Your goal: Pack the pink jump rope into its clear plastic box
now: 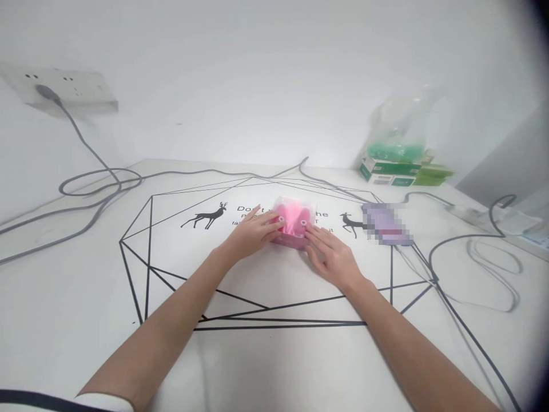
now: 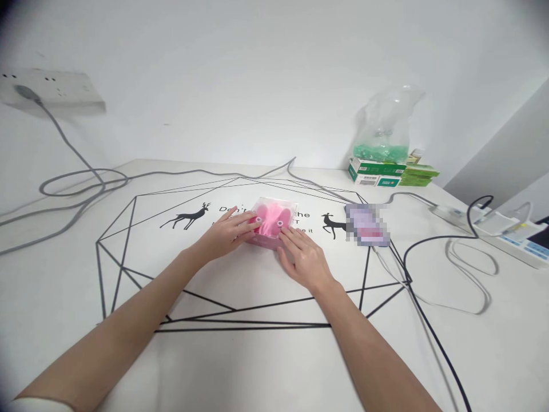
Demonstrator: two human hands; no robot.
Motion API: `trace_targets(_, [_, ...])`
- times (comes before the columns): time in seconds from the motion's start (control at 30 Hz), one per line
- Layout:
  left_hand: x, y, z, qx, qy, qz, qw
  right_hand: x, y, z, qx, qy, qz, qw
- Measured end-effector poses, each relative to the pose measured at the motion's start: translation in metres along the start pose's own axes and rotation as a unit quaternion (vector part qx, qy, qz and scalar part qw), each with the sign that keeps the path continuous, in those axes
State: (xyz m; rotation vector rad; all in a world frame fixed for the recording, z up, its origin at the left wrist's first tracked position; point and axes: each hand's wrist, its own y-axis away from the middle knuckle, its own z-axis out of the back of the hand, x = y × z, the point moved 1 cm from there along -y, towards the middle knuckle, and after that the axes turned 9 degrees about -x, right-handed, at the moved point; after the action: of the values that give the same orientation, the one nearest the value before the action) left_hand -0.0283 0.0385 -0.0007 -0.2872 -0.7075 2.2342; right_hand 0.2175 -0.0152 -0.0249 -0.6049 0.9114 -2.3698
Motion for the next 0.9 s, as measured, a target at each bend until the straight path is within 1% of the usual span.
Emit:
trace_targets(0.07, [0.003, 0.000, 0.004, 0.018, 0.009, 0.010, 1.000, 0.003, 0.000, -0.001, 0.006, 0.005, 0.016, 1.000])
trace_targets(0.1, [0.001, -0.001, 0.006, 0.023, 0.009, 0.016, 1.000, 0.004, 0.000, -0.001, 0.007, 0.008, 0.022, 1.000])
trace_targets(0.17, [-0.010, -0.004, 0.005, 0.024, -0.007, 0.034, 0.999, 0.004, -0.001, -0.002, 0.007, 0.018, 0.024, 1.000])
trace_targets(0.23, [-0.026, -0.007, 0.000, 0.001, -0.029, 0.050, 0.998, 0.003, -0.001, -0.003, 0.010, 0.035, 0.013, 0.999])
trace_targets(0.33, [-0.051, -0.009, -0.014, -0.052, -0.054, 0.073, 0.994, -0.002, 0.000, -0.006, 0.015, 0.065, -0.015, 0.998])
trace_targets(0.4, [-0.063, -0.010, -0.024, -0.087, -0.069, 0.086, 0.990, -0.005, 0.001, -0.008, 0.021, 0.077, -0.029, 0.996])
trace_targets(0.53, [-0.069, -0.010, -0.036, -0.140, -0.084, 0.111, 0.980, -0.006, 0.002, -0.010, 0.030, 0.074, -0.027, 0.996])
trace_targets(0.7, [-0.071, -0.014, -0.036, -0.164, -0.081, 0.112, 0.977, -0.003, 0.001, -0.007, 0.022, 0.056, -0.012, 0.998])
trace_targets(0.73, [-0.071, -0.015, -0.034, -0.164, -0.078, 0.114, 0.977, -0.003, 0.001, -0.007, 0.021, 0.052, -0.012, 0.998])
trace_targets(0.8, [-0.068, -0.018, -0.027, -0.142, -0.065, 0.111, 0.981, -0.002, 0.002, -0.007, 0.019, 0.046, -0.010, 0.999])
trace_targets(0.83, [-0.065, -0.019, -0.023, -0.121, -0.056, 0.104, 0.986, -0.003, 0.002, -0.007, 0.017, 0.045, -0.009, 0.999])
trace_targets(0.9, [-0.054, -0.021, -0.010, -0.061, -0.027, 0.073, 0.995, -0.004, 0.003, -0.008, 0.011, 0.047, -0.004, 0.999])
